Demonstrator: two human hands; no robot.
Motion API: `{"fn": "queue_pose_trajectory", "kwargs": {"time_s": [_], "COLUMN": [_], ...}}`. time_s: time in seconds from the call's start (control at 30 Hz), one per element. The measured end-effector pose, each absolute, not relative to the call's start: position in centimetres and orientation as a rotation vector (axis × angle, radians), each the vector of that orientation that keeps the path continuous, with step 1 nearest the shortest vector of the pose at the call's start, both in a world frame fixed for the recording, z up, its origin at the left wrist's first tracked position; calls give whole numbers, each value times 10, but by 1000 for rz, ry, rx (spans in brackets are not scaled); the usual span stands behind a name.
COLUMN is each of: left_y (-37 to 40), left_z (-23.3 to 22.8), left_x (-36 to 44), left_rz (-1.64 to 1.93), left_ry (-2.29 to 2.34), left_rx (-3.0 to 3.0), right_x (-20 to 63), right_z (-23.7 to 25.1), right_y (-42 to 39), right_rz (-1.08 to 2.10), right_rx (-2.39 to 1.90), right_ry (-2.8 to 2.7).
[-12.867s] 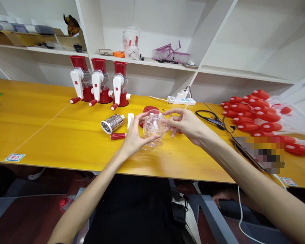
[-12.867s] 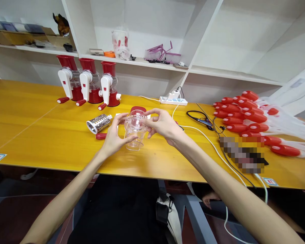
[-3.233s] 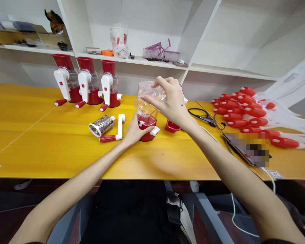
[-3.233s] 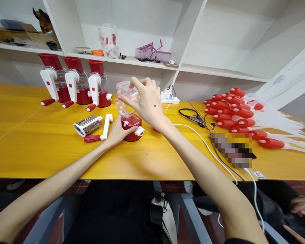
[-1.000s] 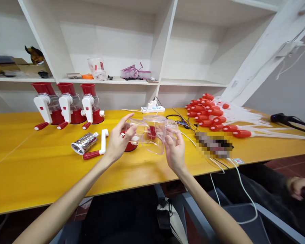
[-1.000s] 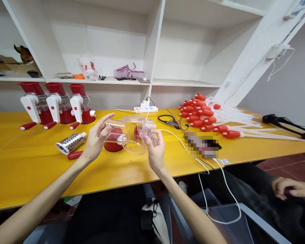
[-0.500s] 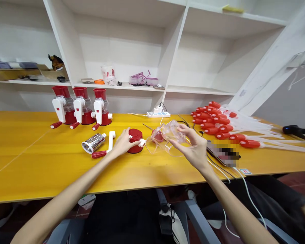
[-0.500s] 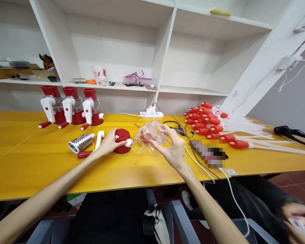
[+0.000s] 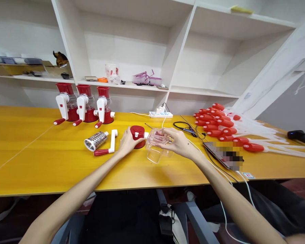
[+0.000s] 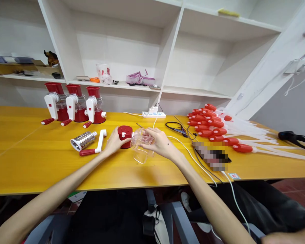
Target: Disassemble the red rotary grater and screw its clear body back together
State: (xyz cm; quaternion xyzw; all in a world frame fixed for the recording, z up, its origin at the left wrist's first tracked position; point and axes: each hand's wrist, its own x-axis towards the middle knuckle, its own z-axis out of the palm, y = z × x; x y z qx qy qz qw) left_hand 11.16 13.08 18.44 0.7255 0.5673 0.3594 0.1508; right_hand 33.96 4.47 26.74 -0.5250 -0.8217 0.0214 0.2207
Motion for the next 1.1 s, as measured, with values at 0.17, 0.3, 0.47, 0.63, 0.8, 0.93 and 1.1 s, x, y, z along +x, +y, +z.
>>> {"fn": "queue_pose_trajectory", "kwargs": {"time_s": [0.17, 0.3, 0.47, 0.63, 0.8, 0.93, 1.1], "left_y": [135, 146, 166, 183, 194, 202, 212], "left_z": [187, 186, 178, 169, 163, 156, 145], "left_x": [135, 146, 146, 137, 124, 119, 118], "left_rz": [1081, 1097, 1124, 1163, 1226, 1256, 1270], "left_ry": [1791, 1815, 1769, 1617, 1436, 1330, 1258], "left_rx": [2012, 2023, 2046, 2082, 2087, 2070, 2041], "right_x": [325, 313, 309, 317, 318, 316, 318], "right_z": [270, 270, 264, 253, 247, 247, 248], "right_y": [62, 74, 89, 107, 122, 132, 141], "right_rz": [50, 42, 34, -6, -31, -35, -44], "right_rx": [-1472, -1496, -1508, -1511, -1529, -1508, -1443], "right_ry": [-2323, -2342, -2333, -2286, -2265, -2290, -2332]}}
